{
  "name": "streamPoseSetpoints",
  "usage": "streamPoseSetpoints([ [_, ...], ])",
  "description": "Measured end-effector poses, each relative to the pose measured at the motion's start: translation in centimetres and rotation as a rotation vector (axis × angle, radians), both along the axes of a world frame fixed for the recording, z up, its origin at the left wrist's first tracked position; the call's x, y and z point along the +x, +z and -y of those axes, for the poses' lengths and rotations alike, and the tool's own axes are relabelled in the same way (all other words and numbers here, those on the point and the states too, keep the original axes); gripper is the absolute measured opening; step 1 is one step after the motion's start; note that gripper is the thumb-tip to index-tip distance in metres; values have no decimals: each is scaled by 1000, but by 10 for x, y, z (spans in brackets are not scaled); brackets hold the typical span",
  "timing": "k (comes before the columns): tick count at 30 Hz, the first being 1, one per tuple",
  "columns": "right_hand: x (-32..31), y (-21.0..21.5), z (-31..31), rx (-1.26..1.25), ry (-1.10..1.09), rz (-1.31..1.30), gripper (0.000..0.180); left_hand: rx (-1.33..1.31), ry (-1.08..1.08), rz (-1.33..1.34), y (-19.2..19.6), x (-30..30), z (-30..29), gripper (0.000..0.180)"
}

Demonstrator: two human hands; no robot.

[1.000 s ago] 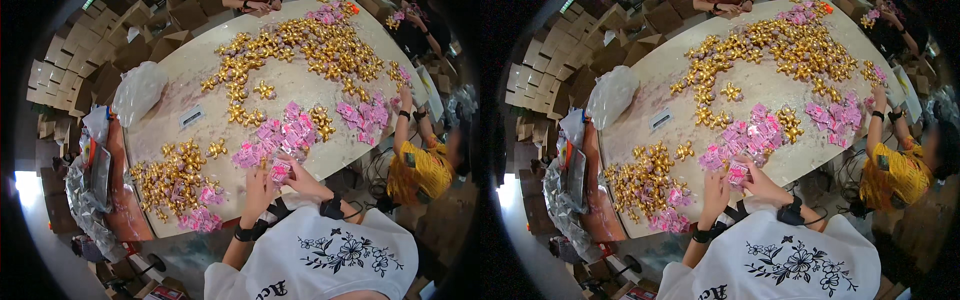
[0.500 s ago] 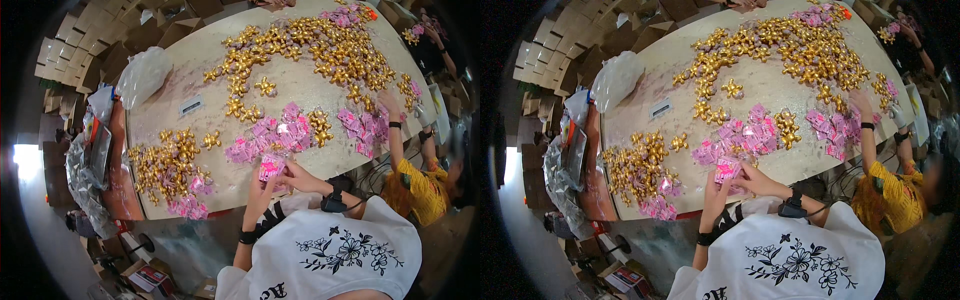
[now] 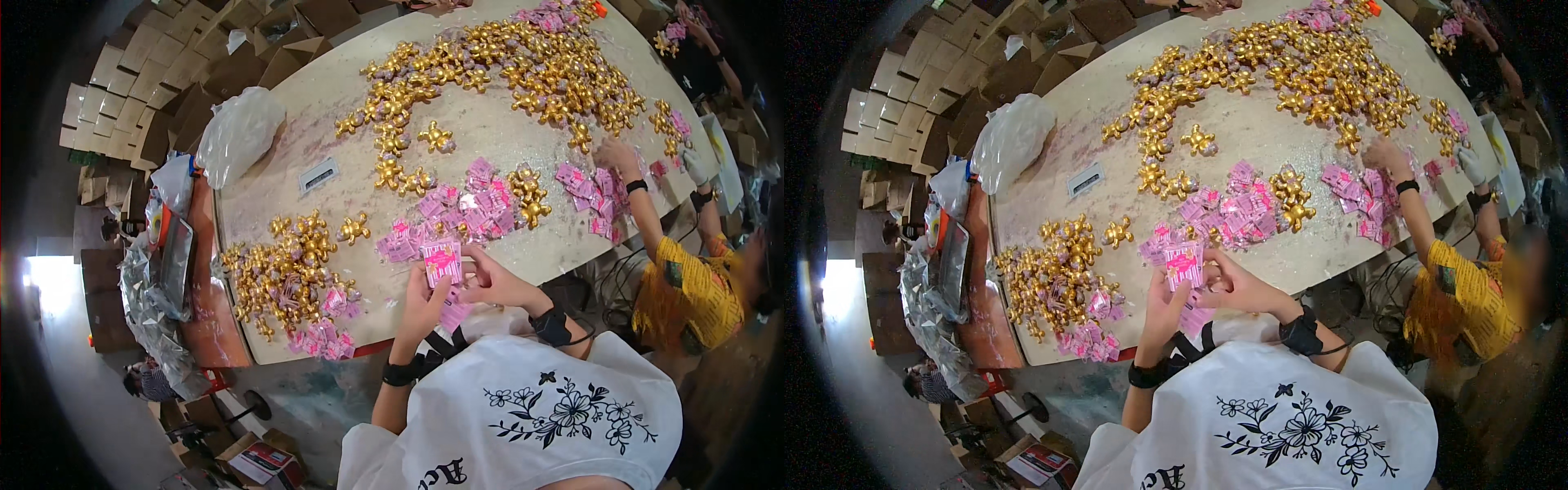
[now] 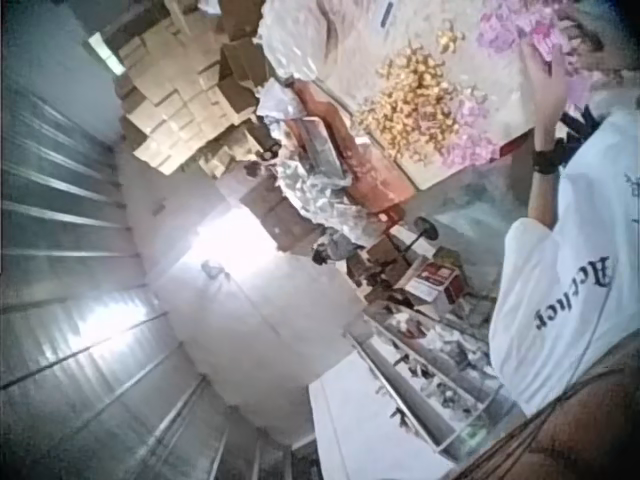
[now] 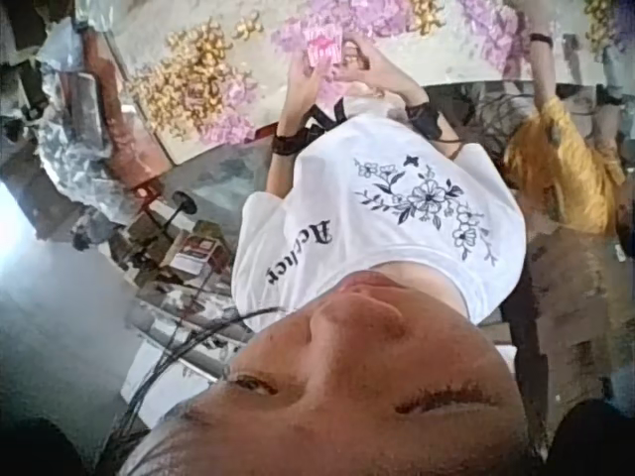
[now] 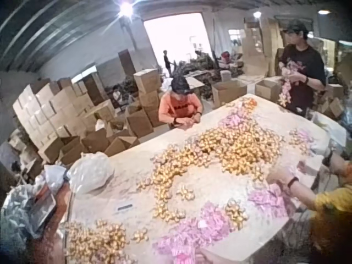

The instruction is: Packaging small gold-colored star-shaped products into pink plastic wrappers.

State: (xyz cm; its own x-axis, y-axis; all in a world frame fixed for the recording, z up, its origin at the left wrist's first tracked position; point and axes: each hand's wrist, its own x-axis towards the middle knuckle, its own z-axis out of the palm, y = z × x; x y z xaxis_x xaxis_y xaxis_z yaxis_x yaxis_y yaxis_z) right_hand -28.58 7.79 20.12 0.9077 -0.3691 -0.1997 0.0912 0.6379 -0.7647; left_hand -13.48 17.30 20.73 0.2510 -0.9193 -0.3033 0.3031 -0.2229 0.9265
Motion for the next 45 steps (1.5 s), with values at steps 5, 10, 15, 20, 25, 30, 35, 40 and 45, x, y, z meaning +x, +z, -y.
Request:
streamPoseSetpoints([
  [5, 7, 3, -7, -333, -5, -39, 73, -34, -182, -39, 6, 8, -10, 40],
  [10, 5, -9, -3, -450, 51, -117, 62, -90, -250, 64, -4, 15, -24, 52],
  [15, 7, -15, -6, -498, 43, -116, 45, 34, -145, -1, 5, 11, -19, 48],
  [20, 15, 6, -8, -286, 27, -245, 33, 64, -40, 50, 5, 13, -16, 38],
  [25, 18, -16, -20, -303, -121, -187, 29, -10, 4, 264, -6, 13, -17, 27],
  [30, 13, -33, -23, -454, -264, -212, 19, 29, -37, 325, -9, 10, -15, 17],
  [35, 18, -34, -17, -206, -301, -158, 15, 32, -84, 441, -3, 11, -6, 18],
  [40, 19, -22, -16, -62, -190, -272, 22, -42, -243, 595, 9, 23, -22, 37],
  [45, 8, -16, -13, -351, -141, -405, 10, -166, -183, 740, -29, 11, -37, 54],
])
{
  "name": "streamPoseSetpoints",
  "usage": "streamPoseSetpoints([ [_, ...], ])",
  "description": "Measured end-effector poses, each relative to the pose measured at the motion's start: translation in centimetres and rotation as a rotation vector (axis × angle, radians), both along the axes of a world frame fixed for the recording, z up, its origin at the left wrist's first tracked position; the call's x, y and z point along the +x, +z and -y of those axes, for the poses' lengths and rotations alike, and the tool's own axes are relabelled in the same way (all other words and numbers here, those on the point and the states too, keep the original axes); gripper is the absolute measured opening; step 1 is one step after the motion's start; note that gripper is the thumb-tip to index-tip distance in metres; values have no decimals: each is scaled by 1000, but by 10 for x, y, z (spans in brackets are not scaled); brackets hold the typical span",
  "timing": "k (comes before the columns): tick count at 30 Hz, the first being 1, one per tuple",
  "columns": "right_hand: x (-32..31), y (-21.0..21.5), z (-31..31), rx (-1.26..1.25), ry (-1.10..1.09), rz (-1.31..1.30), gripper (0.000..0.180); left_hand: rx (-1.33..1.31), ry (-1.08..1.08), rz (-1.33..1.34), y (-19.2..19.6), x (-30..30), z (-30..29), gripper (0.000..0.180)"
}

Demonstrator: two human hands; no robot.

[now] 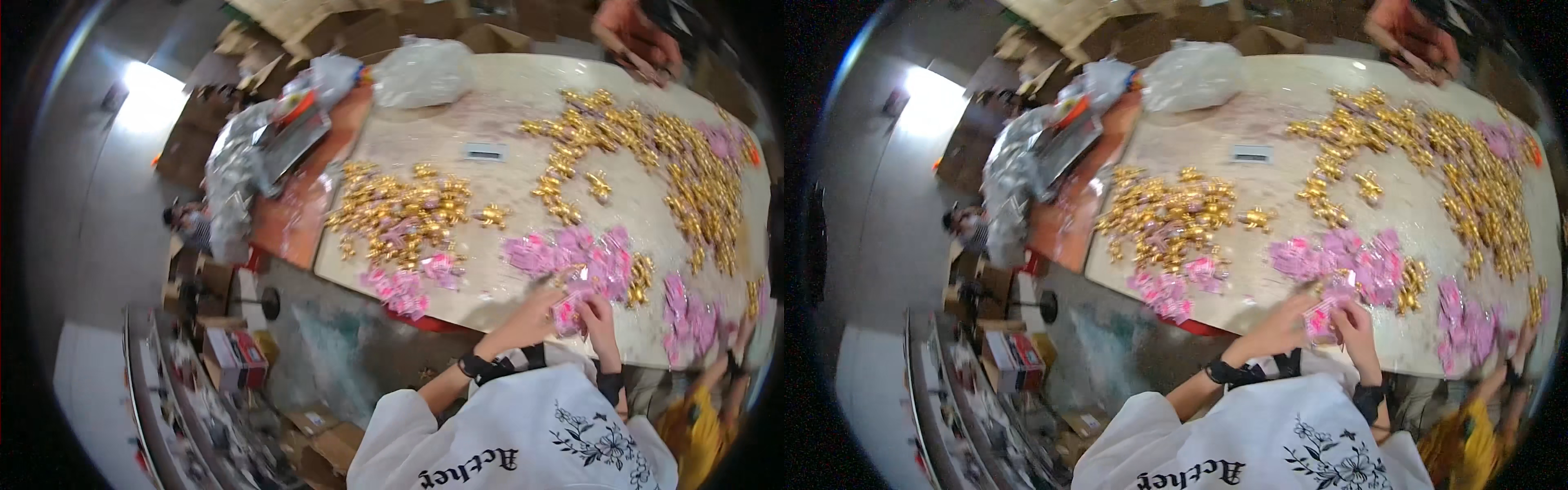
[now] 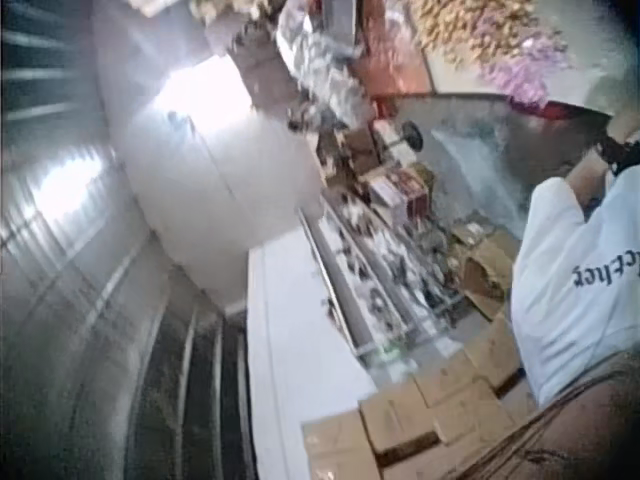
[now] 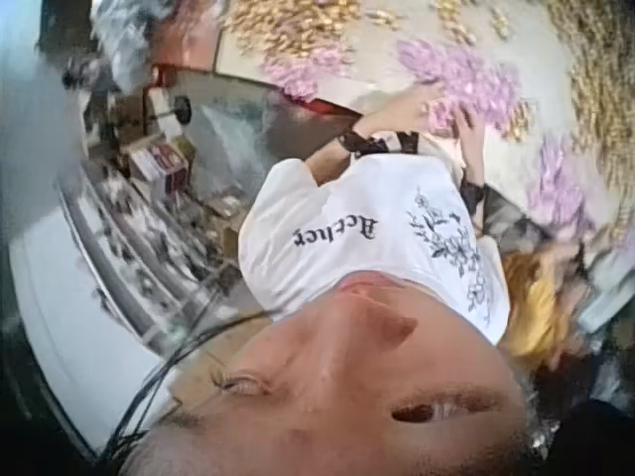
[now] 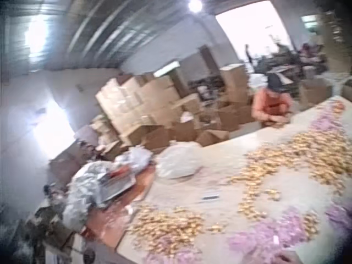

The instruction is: Packaging small gold-colored star-shaped products into pink plastic wrappers.

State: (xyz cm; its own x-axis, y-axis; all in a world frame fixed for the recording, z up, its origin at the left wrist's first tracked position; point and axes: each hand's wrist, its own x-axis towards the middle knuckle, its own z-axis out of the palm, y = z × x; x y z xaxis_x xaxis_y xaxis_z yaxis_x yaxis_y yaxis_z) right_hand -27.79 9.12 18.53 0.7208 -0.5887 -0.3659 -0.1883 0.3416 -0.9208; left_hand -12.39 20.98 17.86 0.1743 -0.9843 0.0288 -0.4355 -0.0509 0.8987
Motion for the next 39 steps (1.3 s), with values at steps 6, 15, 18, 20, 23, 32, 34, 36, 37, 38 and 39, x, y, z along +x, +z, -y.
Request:
streamPoseSetpoints([
  [6, -1, -30, 13, -232, 53, 152, 7, 40, 58, -182, 22, 0, 3, 34],
  [15, 18, -23, 14, -84, 43, 223, 35, -40, 121, -42, 27, -2, 9, 16],
  [18, 31, -21, 12, -121, 74, 254, 35, -93, 196, -199, 23, -2, 6, 18],
  [20, 37, -15, 8, -197, 122, 256, 33, -374, 311, -2, -5, 0, 5, 20],
  [23, 38, -6, 6, -266, 32, 204, 31, -112, 229, -207, 40, 6, 2, 19],
  [32, 19, -13, 11, -123, 119, 120, 25, -213, 402, -268, 17, -8, 11, 7],
  [34, 13, -5, 20, -165, 296, 10, 30, -341, 437, -126, 17, -9, 11, 5],
  [36, 7, -16, 17, -298, 384, -89, 30, -345, 424, -155, 13, -10, 10, 6],
  [37, 7, -16, 17, -296, 379, -89, 30, -344, 406, -189, 13, -9, 8, 7],
  [38, 8, -17, 17, -425, 364, -139, 25, -328, 376, -151, 12, -5, 6, 10],
  [39, 9, -17, 17, -553, 350, -188, 24, -324, 373, -151, 12, -3, 6, 10],
])
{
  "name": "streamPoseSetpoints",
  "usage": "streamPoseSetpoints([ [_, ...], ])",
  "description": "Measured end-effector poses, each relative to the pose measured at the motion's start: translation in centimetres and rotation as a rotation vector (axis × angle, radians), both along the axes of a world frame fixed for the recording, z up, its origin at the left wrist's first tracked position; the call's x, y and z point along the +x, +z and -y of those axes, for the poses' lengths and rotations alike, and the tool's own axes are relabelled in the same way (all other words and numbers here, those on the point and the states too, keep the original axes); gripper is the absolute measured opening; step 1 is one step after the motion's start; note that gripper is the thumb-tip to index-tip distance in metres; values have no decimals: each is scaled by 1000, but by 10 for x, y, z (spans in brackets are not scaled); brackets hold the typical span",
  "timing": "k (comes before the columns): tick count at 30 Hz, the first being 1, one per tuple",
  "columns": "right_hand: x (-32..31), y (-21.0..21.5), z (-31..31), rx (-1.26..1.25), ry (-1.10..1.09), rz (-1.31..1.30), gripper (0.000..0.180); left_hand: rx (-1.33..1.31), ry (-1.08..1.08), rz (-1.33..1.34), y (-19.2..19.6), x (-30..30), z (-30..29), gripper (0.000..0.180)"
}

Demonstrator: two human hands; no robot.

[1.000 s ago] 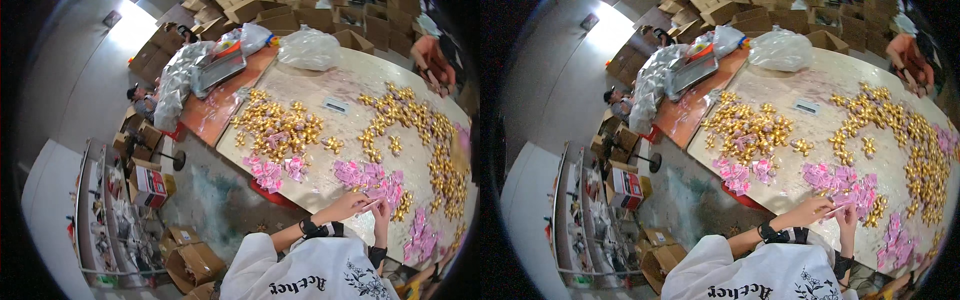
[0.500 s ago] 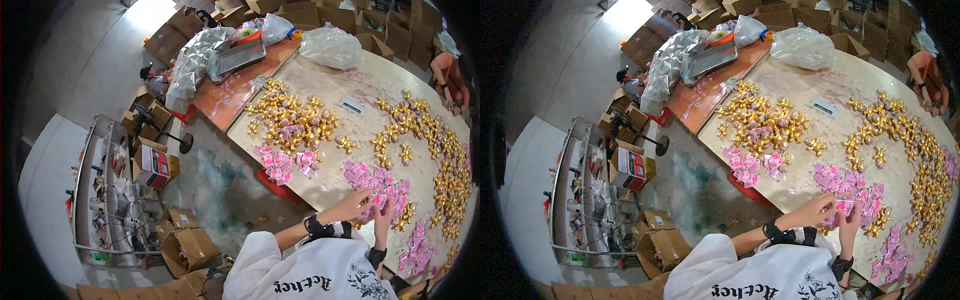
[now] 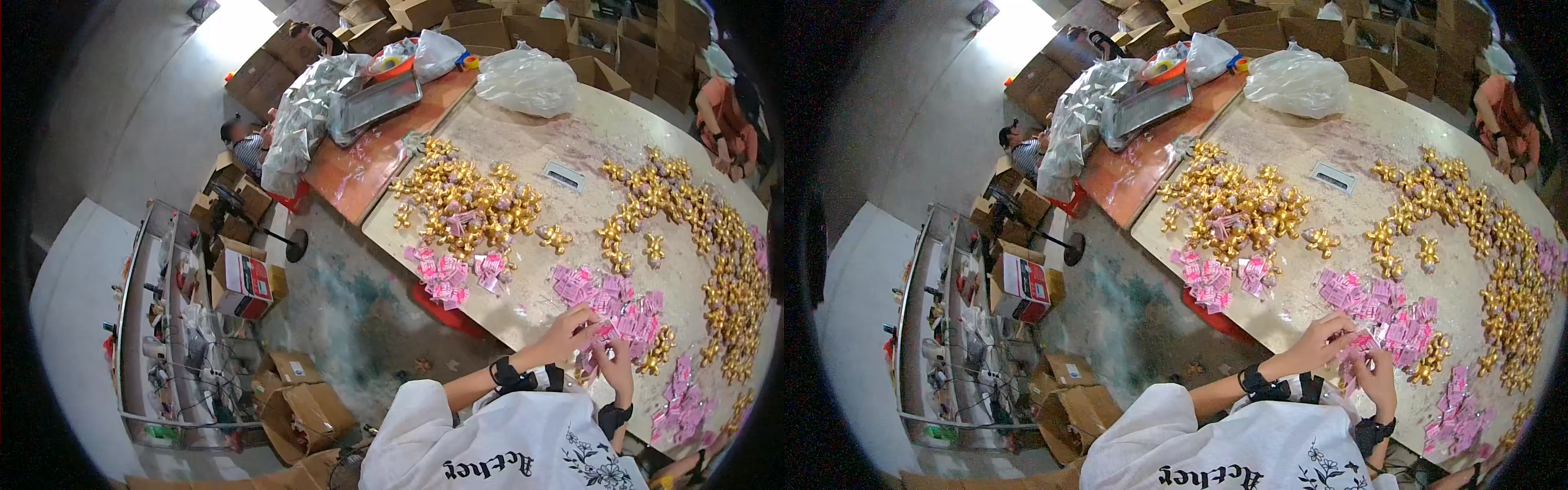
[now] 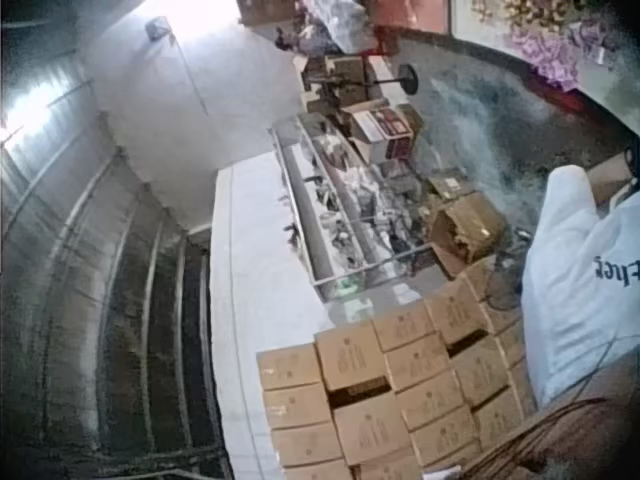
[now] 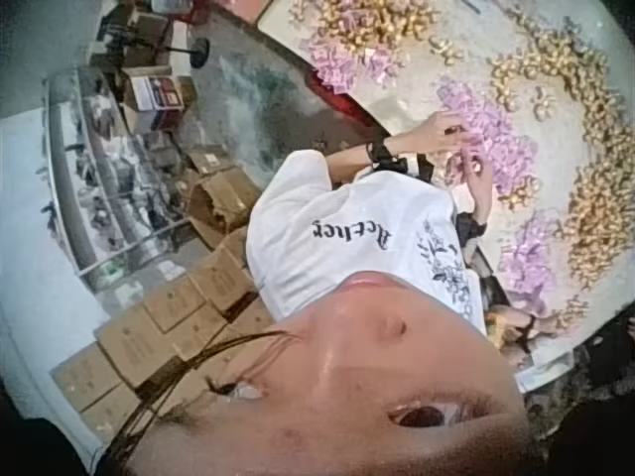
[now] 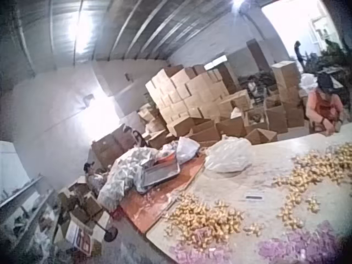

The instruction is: Packaging small gold-colored star-shaped products into pink plastic wrappers.

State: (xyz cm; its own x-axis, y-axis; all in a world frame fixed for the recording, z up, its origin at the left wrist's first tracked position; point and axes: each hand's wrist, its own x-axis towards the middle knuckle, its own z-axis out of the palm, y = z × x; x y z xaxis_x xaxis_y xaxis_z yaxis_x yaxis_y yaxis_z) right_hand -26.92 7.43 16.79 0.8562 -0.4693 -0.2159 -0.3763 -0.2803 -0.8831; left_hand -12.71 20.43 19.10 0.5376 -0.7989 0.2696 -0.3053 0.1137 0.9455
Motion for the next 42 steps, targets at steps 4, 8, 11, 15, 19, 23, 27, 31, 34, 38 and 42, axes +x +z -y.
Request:
streamPoseSetpoints([
  [4, 6, -4, -7, -207, -65, -21, 31, 94, -25, 46, -8, 3, -4, 16],
  [8, 2, -11, -3, 134, -128, 165, 22, 290, -190, 32, -13, 5, -1, 24],
  [11, 12, 23, -10, -122, 18, -9, 38, 177, -36, 54, -26, 8, -13, 33],
  [15, 18, -5, 11, -216, 214, 35, 33, 269, 12, 137, 9, 10, -25, 29],
  [19, 9, -20, 12, -350, 408, -95, 38, 234, -45, 229, 15, -1, -26, 29],
  [23, 2, -12, 4, -368, 251, -102, 52, 180, -108, 570, 29, 7, -21, 19],
  [27, 15, 22, -10, -246, 249, 378, 39, 47, -182, 675, 29, 16, -18, 15],
  [31, 35, 38, -30, 407, 233, 260, 31, -1, -303, 546, 0, 46, -26, 24],
  [34, 52, 40, -34, 441, 198, 378, 28, -16, -246, 410, -10, 59, -24, 34],
  [38, 66, 18, -42, 411, 97, 430, 27, -46, 54, 537, -9, 75, -16, 32],
  [42, 63, 26, -55, 512, -69, 408, 28, 328, 15, 240, -128, 138, -17, 42],
])
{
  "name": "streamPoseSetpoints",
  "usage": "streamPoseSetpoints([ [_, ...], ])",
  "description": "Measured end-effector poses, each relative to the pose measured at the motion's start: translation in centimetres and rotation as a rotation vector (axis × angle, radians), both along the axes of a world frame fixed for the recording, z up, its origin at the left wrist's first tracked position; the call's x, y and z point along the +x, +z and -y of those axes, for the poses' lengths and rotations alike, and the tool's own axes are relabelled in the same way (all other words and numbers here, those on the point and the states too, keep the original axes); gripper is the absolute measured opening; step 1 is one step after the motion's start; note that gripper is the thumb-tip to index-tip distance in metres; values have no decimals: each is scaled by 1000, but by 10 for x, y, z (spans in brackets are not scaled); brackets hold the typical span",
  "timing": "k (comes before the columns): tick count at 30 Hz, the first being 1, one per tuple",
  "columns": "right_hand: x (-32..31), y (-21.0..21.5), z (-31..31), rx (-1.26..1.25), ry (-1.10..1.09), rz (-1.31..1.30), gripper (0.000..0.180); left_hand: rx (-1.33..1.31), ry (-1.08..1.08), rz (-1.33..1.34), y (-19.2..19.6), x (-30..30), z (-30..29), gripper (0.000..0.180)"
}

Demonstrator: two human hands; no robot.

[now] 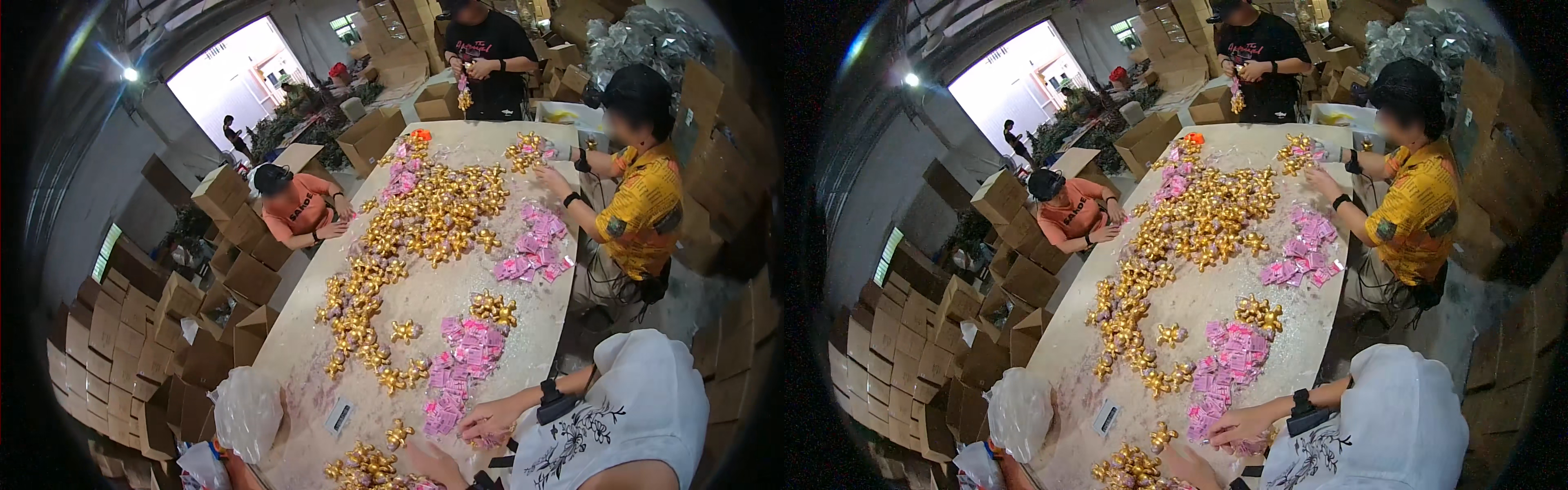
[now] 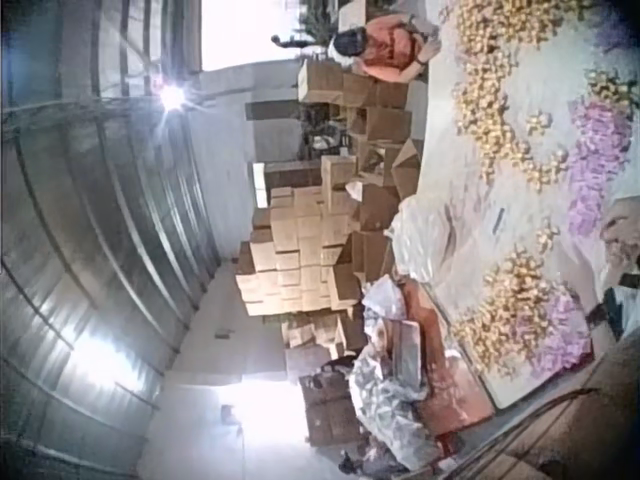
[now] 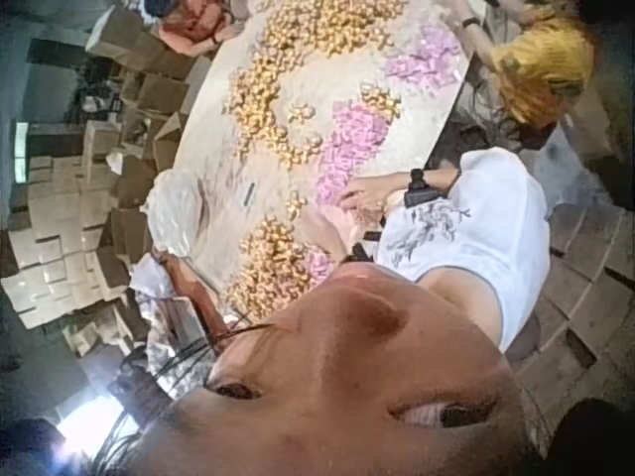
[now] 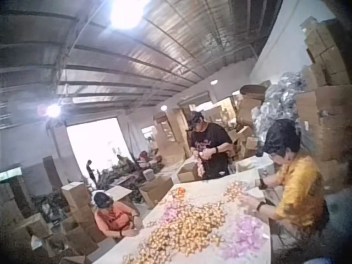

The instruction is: Packaging small gold-colored star-shaped products into pink plastic wrappers.

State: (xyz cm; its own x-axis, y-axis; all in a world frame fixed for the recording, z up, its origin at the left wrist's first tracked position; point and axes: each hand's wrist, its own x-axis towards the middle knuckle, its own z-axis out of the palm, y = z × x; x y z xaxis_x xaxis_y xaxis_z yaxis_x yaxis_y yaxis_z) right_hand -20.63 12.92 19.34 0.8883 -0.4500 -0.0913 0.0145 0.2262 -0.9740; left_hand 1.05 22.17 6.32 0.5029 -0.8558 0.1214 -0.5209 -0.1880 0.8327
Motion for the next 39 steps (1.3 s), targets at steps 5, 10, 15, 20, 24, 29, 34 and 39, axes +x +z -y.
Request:
streamPoseSetpoints([
  [5, -3, 6, 3, 0, -48, -17, 26, 608, -201, 822, -85, 17, -4, 64],
  [10, 8, -10, 11, 3, -196, 4, 26, 516, -434, 841, -58, 2, 42, 61],
  [15, 17, -7, 11, 39, -305, 112, 28, 480, -606, 875, -40, -7, 76, 58],
  [20, 13, -20, 0, -1, -521, 82, 27, 487, -759, 920, -37, -20, 92, 54],
  [24, 14, -35, -15, -286, -749, 92, 27, 489, -838, 932, -34, -33, 91, 52],
  [29, -3, -12, -35, -339, -739, 0, 28, 521, -844, 932, -27, -32, 94, 49],
  [34, -25, 2, -39, -380, -736, -180, 26, 590, -776, 859, -44, -34, 88, 46],
  [39, -21, 5, -26, -250, -622, -111, 28, 338, -788, 666, -54, -14, 87, 64],
])
